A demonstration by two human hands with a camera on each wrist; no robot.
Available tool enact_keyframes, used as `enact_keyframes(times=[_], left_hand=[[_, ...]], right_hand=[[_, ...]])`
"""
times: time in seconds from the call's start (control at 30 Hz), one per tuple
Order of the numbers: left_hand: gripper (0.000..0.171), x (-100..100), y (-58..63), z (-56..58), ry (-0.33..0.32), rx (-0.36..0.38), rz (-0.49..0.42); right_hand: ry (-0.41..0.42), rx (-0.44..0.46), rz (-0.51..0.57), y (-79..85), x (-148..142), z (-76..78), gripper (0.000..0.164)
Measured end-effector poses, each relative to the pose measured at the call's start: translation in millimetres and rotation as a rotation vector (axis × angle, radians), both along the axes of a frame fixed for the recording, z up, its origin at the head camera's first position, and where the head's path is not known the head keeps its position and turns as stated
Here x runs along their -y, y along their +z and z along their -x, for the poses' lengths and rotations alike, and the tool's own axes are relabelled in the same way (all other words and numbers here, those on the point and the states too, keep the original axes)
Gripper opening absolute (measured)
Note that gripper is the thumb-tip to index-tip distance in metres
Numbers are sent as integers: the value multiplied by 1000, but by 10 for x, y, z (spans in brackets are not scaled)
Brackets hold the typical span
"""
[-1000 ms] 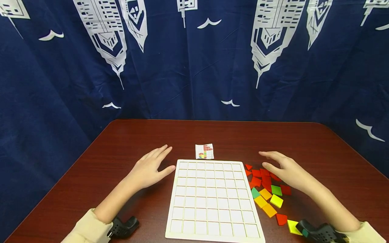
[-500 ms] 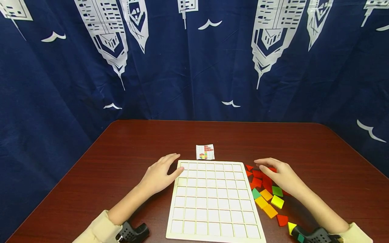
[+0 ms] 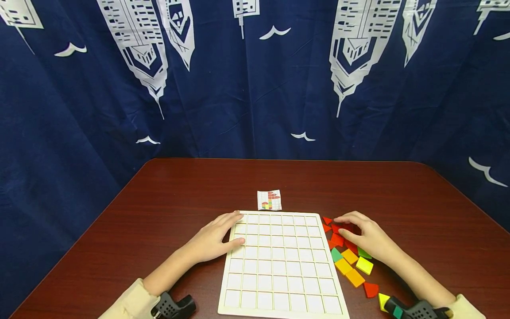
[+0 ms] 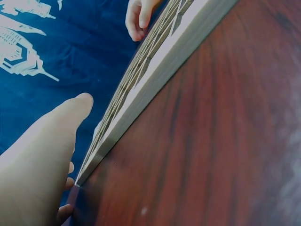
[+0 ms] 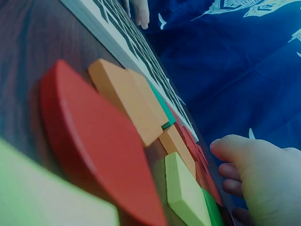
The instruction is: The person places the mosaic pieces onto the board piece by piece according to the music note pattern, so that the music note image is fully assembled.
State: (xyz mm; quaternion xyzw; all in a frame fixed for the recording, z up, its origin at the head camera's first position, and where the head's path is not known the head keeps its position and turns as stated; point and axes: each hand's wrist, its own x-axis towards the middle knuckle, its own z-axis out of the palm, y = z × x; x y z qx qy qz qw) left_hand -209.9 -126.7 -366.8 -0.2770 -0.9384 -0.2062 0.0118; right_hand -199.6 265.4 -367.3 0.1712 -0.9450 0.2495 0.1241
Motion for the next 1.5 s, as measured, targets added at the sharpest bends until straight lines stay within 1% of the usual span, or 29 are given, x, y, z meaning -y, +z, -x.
enact_keyframes(times=[0.07,0.2,0.33,0.53,0.8,0.93,1.03,1.27,1.37,1.5], left_hand=[[72,10,-14,2,-28,14,21],[75,24,-29,12,-53,37,62],[77,37,-37,19,-57,65,77],[78,59,-43,13,-55,83,87],[79,55,-30,26,-77,77,105],[78,58,-33,30,-84,68,104],[78,57,-32,29,-86,75,99],[78,53,-42,21,-83,98,102],[78,51,-44,21,-94,84,91],[78,52,-53,25,-91,71,96]], right_hand=[[5,-7,-7,-17,-7,7,24],[19,-14,-16,-39,-26,21,24],[30,-4,-18,-48,-36,36,25],[26,15,-15,-60,-33,49,25],[27,-20,-18,-48,-36,42,25],[14,11,-12,-26,-34,48,24],[5,36,-4,-17,-32,50,25],[-18,33,6,-25,-12,59,21],[-20,29,11,-22,-1,62,22],[-20,53,24,-14,13,64,23]])
